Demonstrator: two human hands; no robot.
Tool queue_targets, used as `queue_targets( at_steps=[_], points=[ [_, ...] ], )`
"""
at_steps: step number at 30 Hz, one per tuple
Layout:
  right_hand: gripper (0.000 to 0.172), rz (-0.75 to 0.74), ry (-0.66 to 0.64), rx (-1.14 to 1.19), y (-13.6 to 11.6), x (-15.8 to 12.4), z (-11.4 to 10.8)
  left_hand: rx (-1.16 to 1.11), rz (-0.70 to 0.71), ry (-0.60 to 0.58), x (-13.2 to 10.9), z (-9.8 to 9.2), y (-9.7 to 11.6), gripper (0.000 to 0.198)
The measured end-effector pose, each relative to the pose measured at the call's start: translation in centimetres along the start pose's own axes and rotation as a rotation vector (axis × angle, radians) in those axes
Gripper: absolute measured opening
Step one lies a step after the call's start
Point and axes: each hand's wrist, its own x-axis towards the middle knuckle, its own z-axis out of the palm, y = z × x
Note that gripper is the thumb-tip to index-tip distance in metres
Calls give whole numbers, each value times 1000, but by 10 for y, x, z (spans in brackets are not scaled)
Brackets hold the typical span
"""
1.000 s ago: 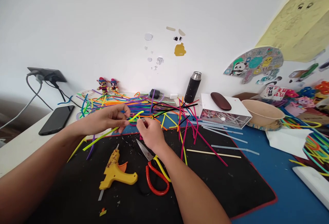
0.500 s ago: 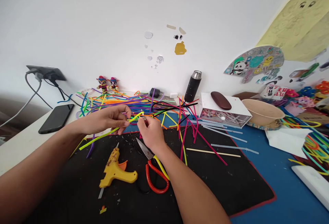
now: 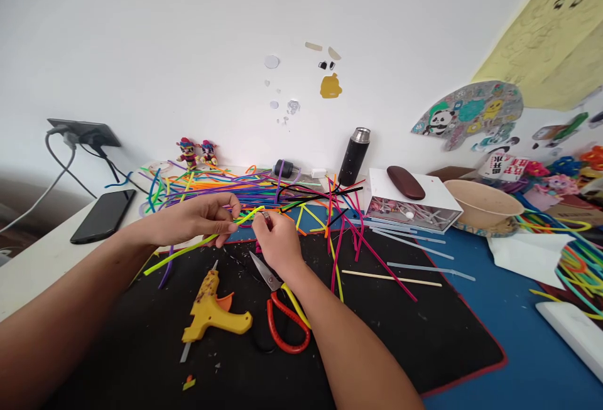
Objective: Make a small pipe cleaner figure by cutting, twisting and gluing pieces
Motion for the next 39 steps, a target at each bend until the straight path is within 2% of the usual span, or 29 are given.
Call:
queue_targets(
  at_steps=[7, 13, 17, 29, 39],
  points=[
    [41, -28, -1, -34, -1, -2, 3, -67, 25, -25, 2, 1, -3, 32],
    [40, -31, 7, -16, -1, -2, 2, -274, 36, -89, 1, 3, -3, 30],
    [41, -34, 12, -19, 1, -2, 4, -355, 40, -91, 0, 2, -1, 30],
    [42, -7, 10, -9, 3, -1, 5, -452, 78, -34, -2, 3, -2, 27],
    [41, 2, -2, -16, 1, -1, 3, -379, 58, -30, -2, 2, -3, 30]
  ],
)
